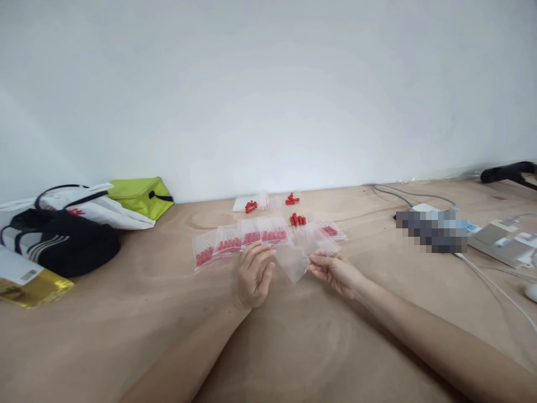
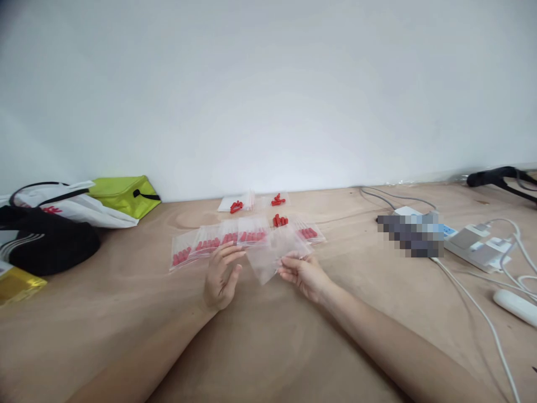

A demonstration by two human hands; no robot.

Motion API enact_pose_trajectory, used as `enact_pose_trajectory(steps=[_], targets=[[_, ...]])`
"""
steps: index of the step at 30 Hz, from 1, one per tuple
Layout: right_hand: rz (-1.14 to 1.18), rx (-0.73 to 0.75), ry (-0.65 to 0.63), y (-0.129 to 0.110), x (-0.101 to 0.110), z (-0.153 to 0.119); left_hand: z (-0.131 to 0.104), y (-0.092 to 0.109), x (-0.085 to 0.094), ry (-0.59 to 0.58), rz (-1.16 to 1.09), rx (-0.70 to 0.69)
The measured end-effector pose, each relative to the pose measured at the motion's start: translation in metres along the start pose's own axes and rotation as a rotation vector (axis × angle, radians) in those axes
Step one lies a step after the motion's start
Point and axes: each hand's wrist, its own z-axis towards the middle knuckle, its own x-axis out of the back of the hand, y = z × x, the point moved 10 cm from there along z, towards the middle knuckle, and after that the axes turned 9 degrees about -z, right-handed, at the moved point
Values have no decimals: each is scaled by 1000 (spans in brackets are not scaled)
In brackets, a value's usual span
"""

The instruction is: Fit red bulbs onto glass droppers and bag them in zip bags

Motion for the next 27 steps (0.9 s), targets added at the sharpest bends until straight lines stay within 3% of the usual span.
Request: enact_pose_trajectory(steps=[3, 5, 7, 9, 10, 12, 13, 15, 16, 18, 22, 27], targets=[[11, -48, -43, 15, -21, -10, 1, 8, 6, 48, -47, -37], [-13, -84, -73, 24, -29, -16, 0, 6, -2, -30, -48, 0], [-60, -138, -107, 31, -32, -21, -4, -3, -25, -245, -18, 82], [-204, -238, -211, 38, -33, -28, -18, -13, -52, -531, 12, 163], [-330, -273, -263, 38, -30, -29, -26, -16, -62, -650, 21, 193], [-803, -317, -409, 37, -18, -26, -37, -20, -73, -792, 38, 229], [-1010, -179, -285, 16, -3, -12, -39, -21, -74, -813, 48, 240], [-1097, -7, -65, -22, 18, 14, -37, -19, -72, -789, 74, 247], [-1211, 145, 151, -51, 30, 24, -35, -17, -71, -763, 84, 240], [-1417, 241, 390, -78, 39, 41, -30, -10, -67, -706, 91, 208], [-1505, 163, 449, -79, 35, 73, -26, 1, -62, -627, 57, 131], [-1541, 40, 451, -71, 32, 97, -37, -4, -73, -768, -22, 158]])
